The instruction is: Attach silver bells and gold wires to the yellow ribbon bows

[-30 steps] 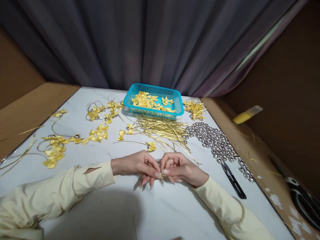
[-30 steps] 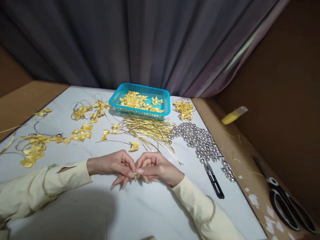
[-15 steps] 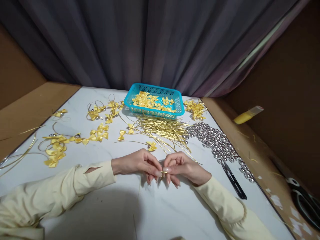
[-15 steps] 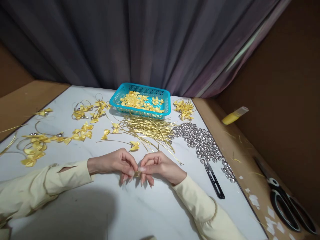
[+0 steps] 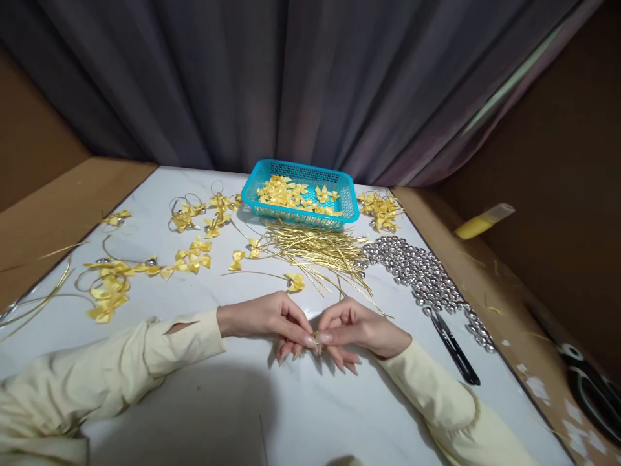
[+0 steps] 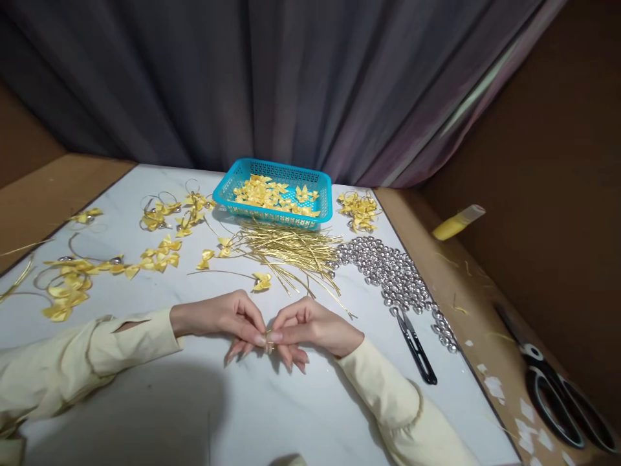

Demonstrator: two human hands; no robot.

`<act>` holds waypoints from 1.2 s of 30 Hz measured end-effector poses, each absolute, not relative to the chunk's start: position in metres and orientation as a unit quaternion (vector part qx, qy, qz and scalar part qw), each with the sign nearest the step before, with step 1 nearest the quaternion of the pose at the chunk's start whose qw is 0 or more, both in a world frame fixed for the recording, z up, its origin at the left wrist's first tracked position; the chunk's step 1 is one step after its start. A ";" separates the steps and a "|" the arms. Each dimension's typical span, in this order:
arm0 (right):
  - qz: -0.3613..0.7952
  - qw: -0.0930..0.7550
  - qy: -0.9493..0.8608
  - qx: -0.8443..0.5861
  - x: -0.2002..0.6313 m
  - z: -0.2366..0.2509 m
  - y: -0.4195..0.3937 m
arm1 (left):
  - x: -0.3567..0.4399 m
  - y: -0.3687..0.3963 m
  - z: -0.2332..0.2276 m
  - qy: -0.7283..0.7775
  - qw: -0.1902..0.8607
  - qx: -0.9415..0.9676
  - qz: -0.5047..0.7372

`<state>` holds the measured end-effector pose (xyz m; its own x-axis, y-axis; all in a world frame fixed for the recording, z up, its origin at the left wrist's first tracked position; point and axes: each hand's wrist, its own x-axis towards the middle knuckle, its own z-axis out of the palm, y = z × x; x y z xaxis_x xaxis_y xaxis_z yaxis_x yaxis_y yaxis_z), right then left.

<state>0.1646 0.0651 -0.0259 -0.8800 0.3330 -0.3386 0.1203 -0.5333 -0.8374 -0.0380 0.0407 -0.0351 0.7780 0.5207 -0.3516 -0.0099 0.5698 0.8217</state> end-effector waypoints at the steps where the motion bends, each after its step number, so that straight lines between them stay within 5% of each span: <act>1: 0.846 0.054 -0.475 -0.234 0.164 -0.026 0.065 | -0.038 0.041 -0.036 0.291 0.839 0.433 0.156; 36: 0.862 0.038 -0.464 -0.201 0.164 -0.027 0.062 | -0.040 0.041 -0.036 0.297 0.816 0.490 0.078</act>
